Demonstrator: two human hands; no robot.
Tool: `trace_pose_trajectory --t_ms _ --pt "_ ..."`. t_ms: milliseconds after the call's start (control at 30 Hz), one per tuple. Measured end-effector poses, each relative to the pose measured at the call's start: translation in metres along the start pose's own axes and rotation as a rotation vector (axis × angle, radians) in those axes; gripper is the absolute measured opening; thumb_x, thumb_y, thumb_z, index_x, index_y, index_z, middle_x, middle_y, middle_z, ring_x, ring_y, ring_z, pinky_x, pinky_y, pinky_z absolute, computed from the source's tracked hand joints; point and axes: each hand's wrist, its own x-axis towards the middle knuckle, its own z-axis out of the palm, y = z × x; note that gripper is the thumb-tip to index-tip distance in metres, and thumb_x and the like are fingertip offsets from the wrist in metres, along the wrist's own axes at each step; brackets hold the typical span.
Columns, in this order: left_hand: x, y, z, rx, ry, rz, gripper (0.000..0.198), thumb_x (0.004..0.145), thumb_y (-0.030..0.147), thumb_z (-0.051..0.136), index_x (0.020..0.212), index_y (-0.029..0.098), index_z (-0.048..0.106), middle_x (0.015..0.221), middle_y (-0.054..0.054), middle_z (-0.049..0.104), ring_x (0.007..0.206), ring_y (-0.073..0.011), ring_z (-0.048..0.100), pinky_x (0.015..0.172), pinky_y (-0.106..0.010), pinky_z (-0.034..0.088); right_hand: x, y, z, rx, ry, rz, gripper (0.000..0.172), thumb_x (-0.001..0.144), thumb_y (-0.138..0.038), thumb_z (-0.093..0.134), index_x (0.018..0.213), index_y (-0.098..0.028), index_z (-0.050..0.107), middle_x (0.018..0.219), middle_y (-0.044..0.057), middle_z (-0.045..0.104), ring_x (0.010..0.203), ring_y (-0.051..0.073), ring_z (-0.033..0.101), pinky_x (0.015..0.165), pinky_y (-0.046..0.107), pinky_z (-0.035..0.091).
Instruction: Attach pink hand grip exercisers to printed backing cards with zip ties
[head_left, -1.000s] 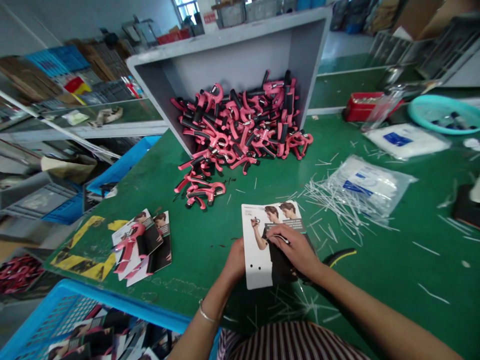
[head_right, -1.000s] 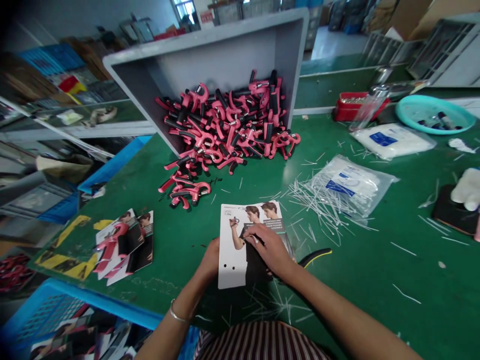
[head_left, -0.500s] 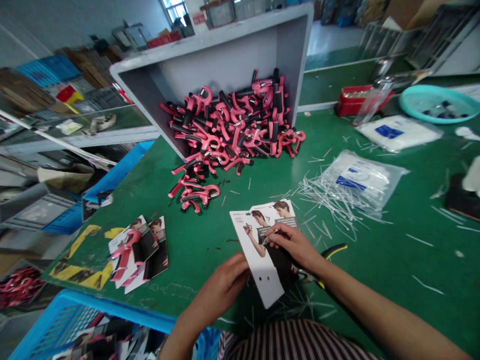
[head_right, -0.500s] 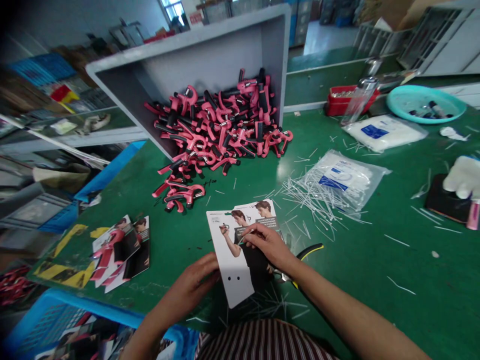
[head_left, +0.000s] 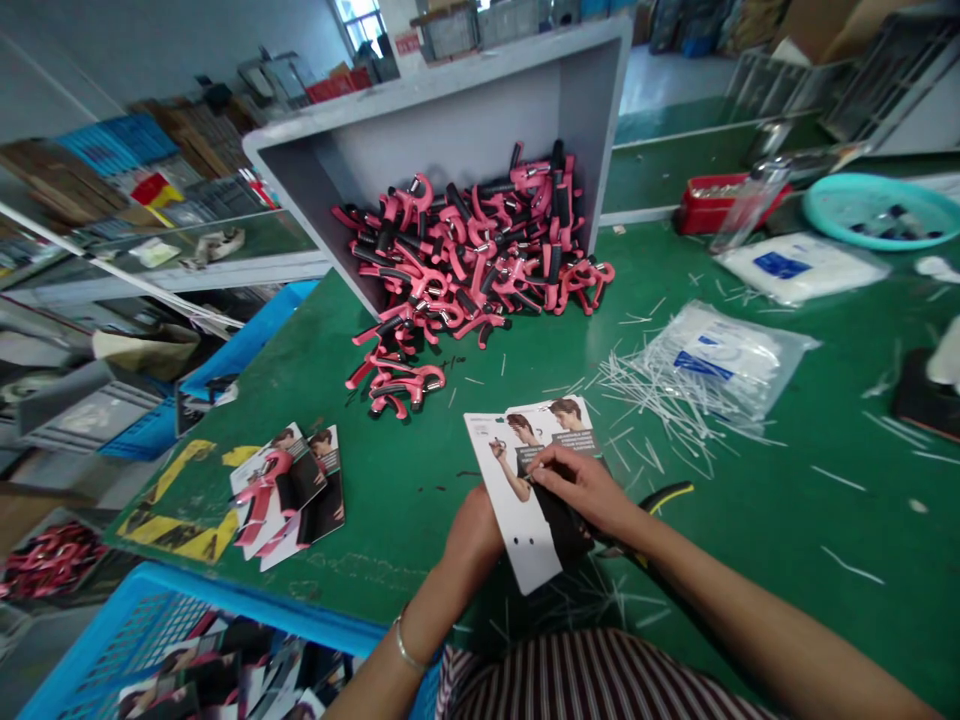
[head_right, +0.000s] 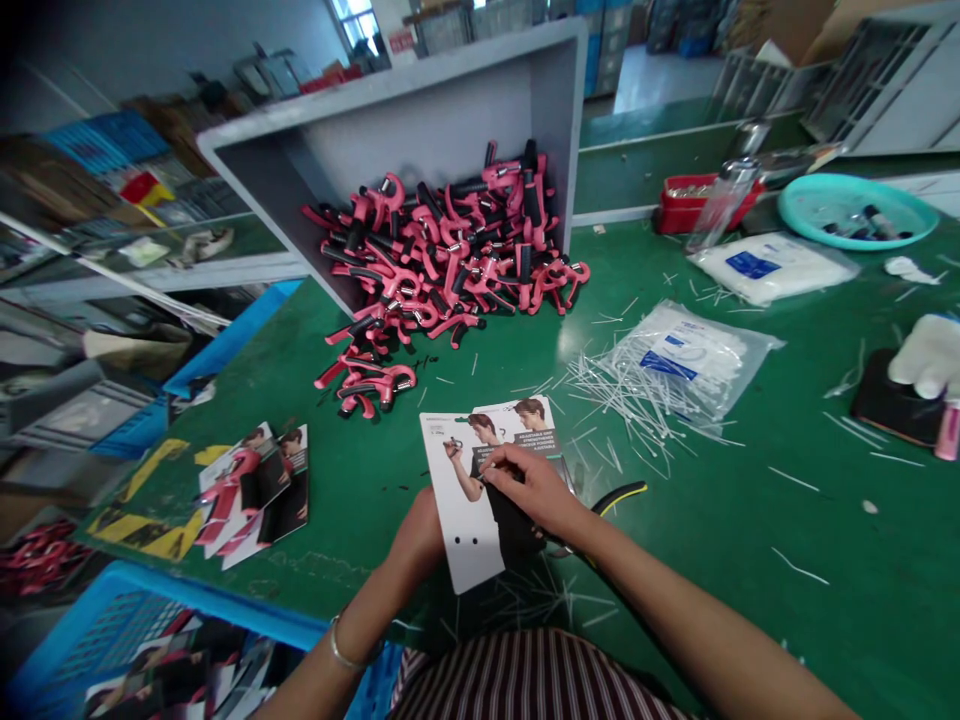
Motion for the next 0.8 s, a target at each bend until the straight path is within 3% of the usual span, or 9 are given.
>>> trace_pose_trajectory --t_ms 100,267,400,500,600,800 --pt "-0.003 -0.004 0.001 0.074 0.008 0.134 0.020 0.081 0.014 0.057 0.094 0.014 0.072 0.092 -0.012 0.075 0.080 -0.0226 0.067 0.073 -0.030 0.052 0.001 -0.003 -0.002 -0.064 -0.013 -0.061 0.013 0.093 -0.028 0.055 0.095 -0.020 0.064 0.091 0.003 0.065 0.084 0.018 0.058 0.077 0.028 0.044" --pt "-0.007 -0.017 0.001 0.146 0.023 0.292 0.027 0.078 0.005 0.054 0.096 0.015 0.072 0.100 -0.014 0.073 0.091 -0.0268 0.068 0.084 -0.037 0.052 -0.001 -0.005 -0.003 -0.149 -0.015 -0.132 0.011 0.092 -0.023 0.052 0.093 -0.020 0.063 0.088 0.003 0.064 0.081 0.018 0.057 0.075 0.029 0.044" --pt "-0.008 -0.015 -0.001 0.167 0.026 0.240 0.023 0.076 0.004 0.055 0.088 0.014 0.072 0.090 -0.013 0.074 0.083 -0.0259 0.068 0.079 -0.036 0.054 0.000 -0.005 -0.001 -0.174 -0.032 -0.187 0.015 0.094 -0.019 0.049 0.094 -0.021 0.064 0.090 0.004 0.065 0.086 0.018 0.058 0.079 0.030 0.045" --pt "-0.007 -0.010 0.001 0.064 0.166 0.149 0.017 0.078 0.009 0.056 0.088 0.015 0.069 0.090 -0.011 0.073 0.081 -0.0231 0.067 0.077 -0.032 0.053 -0.001 -0.007 0.000 -0.195 -0.108 -0.253 0.023 0.097 -0.017 0.044 0.104 -0.022 0.064 0.097 0.006 0.064 0.094 0.019 0.058 0.086 0.032 0.044" --pt "-0.009 -0.009 0.003 -0.099 0.300 0.028 0.023 0.081 0.016 0.055 0.103 0.017 0.065 0.099 -0.010 0.070 0.084 -0.0222 0.066 0.077 -0.032 0.052 -0.003 -0.011 0.002 -0.248 -0.157 -0.272 0.020 0.096 -0.021 0.049 0.111 -0.022 0.062 0.101 0.006 0.063 0.095 0.019 0.057 0.086 0.033 0.045" --pt "-0.028 -0.013 -0.012 -0.477 0.264 -0.038 0.034 0.091 0.037 0.047 0.116 0.017 0.058 0.107 -0.009 0.069 0.090 -0.0217 0.065 0.078 -0.031 0.051 -0.004 -0.012 0.010 -0.220 -0.025 -0.164 0.013 0.096 -0.025 0.052 0.090 -0.021 0.063 0.087 0.002 0.064 0.085 0.017 0.059 0.079 0.028 0.045"
